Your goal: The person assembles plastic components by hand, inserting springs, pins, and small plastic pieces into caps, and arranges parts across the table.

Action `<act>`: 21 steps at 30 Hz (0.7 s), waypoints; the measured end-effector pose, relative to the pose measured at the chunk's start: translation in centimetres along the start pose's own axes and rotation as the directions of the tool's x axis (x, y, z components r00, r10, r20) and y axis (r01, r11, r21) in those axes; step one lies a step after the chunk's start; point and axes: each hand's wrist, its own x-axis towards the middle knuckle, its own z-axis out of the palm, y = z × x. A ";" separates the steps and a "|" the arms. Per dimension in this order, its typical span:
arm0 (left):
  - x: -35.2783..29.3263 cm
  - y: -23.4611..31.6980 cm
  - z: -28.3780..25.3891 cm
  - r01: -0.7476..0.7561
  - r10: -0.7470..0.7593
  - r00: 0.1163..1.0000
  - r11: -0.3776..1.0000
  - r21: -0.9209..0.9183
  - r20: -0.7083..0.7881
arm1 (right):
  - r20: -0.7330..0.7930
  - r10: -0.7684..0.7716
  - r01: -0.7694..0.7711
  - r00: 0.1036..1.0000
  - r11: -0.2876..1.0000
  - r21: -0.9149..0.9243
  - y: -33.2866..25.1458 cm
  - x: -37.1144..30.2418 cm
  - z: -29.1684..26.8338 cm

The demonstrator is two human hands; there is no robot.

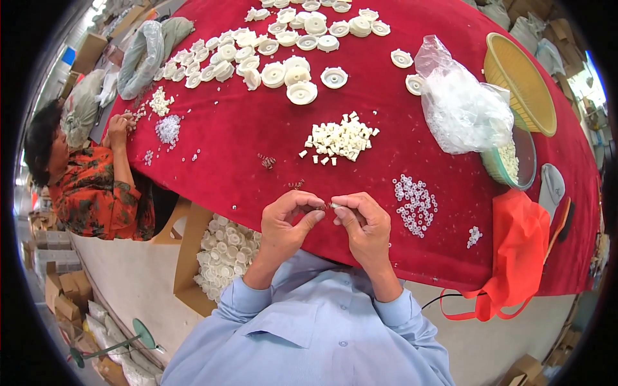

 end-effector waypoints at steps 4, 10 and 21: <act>-0.2 0.1 0.1 0.033 -0.034 0.999 0.997 -0.073 -0.024 | -0.033 0.100 -0.094 0.994 0.982 0.163 0.0 -0.2 0.0; -0.3 0.1 0.0 0.046 -0.047 0.999 0.997 -0.064 -0.024 | 0.151 0.316 -0.350 0.937 0.856 0.381 -0.4 -0.2 -0.2; -0.3 0.1 0.2 0.118 -0.117 0.993 0.992 0.043 -0.018 | 0.044 0.025 -0.023 0.999 0.998 -0.057 0.0 -0.2 0.3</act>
